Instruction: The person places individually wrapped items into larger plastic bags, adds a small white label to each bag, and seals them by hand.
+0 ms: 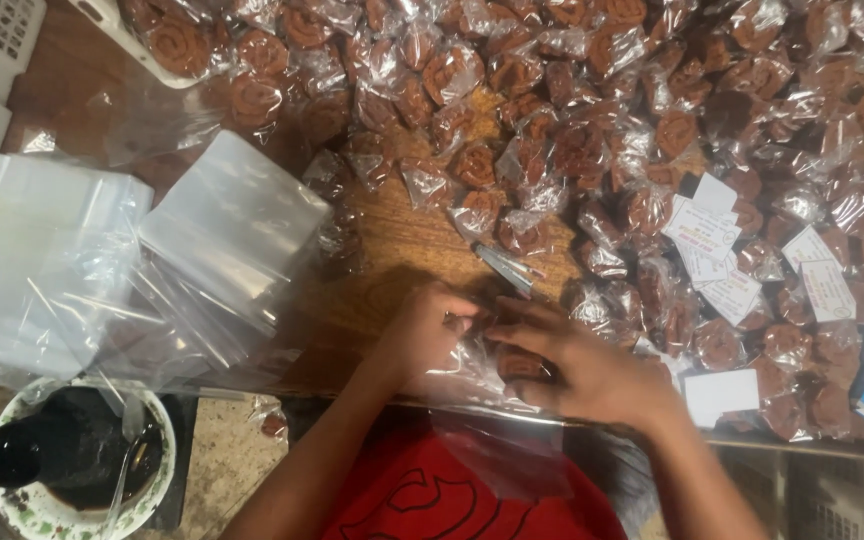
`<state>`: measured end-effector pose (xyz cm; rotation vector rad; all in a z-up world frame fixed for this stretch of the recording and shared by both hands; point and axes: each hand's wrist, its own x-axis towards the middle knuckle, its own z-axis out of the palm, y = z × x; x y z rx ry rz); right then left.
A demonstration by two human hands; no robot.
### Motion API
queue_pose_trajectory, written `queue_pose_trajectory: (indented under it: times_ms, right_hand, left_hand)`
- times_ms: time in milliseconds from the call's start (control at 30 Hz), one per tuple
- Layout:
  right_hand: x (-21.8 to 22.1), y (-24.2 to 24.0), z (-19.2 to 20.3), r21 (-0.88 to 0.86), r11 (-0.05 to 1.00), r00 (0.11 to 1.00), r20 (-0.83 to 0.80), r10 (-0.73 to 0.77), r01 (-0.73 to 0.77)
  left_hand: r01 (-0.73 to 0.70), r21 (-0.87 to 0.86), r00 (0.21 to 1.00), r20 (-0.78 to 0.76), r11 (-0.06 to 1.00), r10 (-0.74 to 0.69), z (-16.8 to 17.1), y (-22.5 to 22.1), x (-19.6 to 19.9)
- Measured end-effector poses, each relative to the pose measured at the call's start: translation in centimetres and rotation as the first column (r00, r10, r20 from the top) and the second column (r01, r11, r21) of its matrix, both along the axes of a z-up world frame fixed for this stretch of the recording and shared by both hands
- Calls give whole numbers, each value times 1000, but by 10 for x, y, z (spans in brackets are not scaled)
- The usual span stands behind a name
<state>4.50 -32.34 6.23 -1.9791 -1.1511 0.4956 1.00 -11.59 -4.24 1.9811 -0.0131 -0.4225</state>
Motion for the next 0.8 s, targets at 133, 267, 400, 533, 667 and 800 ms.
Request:
queue_pose_trajectory:
  times_ms: [133, 267, 400, 533, 667, 800]
  right_hand:
    - [4, 6, 6, -380, 910, 983, -132, 125, -166]
    - [-11, 6, -4, -525, 832, 983, -122, 134, -178]
    - [-7, -4, -6, -547, 827, 986, 17, 164, -128]
    - [0, -17, -19, -401, 878, 963, -176, 205, -260]
    - [12, -17, -7, -145, 989, 906, -422, -23, -42]
    - [7, 7, -31, -178, 855, 756, -405, -514, 486]
  left_hand:
    - [-44, 55, 989, -139, 998, 51, 19, -5, 4]
    - [-113, 14, 980, -161, 993, 114, 22, -7, -2]
    - [-132, 51, 989, -60, 990, 135, -7, -2, -7]
    - [-112, 140, 994, 6, 984, 113, 22, 13, -4]
    - [-27, 144, 999, 44, 989, 21, 6, 28, -6]
    - [-17, 171, 1000, 20, 985, 14, 10, 32, -2]
